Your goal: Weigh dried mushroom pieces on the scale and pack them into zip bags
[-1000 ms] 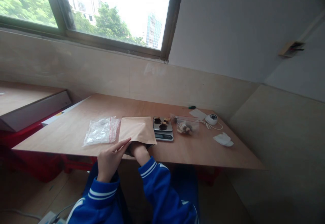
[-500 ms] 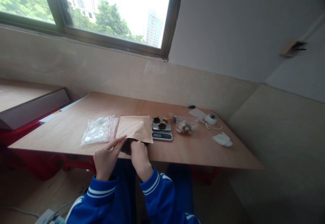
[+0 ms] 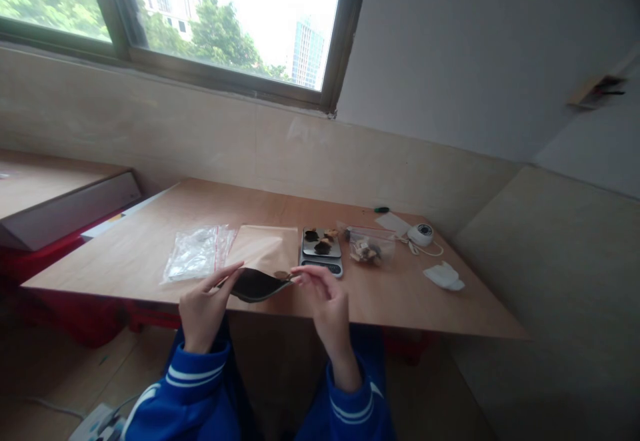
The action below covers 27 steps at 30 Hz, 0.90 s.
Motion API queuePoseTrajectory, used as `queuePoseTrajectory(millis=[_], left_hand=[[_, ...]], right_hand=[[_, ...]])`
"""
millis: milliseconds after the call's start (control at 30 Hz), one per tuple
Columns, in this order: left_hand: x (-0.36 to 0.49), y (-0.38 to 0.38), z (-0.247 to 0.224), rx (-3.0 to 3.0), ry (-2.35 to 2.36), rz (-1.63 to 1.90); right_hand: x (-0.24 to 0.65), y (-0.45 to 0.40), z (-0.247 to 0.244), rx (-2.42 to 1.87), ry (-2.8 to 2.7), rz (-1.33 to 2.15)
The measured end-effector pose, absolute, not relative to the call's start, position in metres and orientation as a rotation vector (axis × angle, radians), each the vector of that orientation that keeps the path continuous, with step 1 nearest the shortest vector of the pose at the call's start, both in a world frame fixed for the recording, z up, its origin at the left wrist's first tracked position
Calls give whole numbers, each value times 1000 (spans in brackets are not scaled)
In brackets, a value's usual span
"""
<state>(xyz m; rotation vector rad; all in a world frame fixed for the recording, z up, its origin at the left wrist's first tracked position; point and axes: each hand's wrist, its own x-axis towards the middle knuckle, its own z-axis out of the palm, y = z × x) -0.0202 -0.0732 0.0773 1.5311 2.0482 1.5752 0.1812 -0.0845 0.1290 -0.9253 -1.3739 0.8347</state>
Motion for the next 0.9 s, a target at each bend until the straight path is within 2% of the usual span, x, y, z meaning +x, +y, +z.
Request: queuePoseTrajectory(millis=[133, 300, 467, 600, 700, 900], left_hand=[[-24, -75, 76, 1457, 2003, 1585], [-24, -74, 79, 1482, 1995, 1560], [-26, -73, 79, 1503, 1967, 1526], [-28, -74, 78, 1496, 1966, 1543], [-28, -74, 79, 1508, 1939, 1538], [-24, -74, 79, 1484, 1930, 1534]], right_hand=[[207, -38, 104, -1065, -1164, 593], [211, 18, 56, -1366, -1562, 75], [211, 36, 28, -1543, -1842, -181], [216, 37, 24, -1549, -1894, -187], [214, 24, 40, -1448, -1816, -104], [176, -50, 84, -853, -1689, 241]])
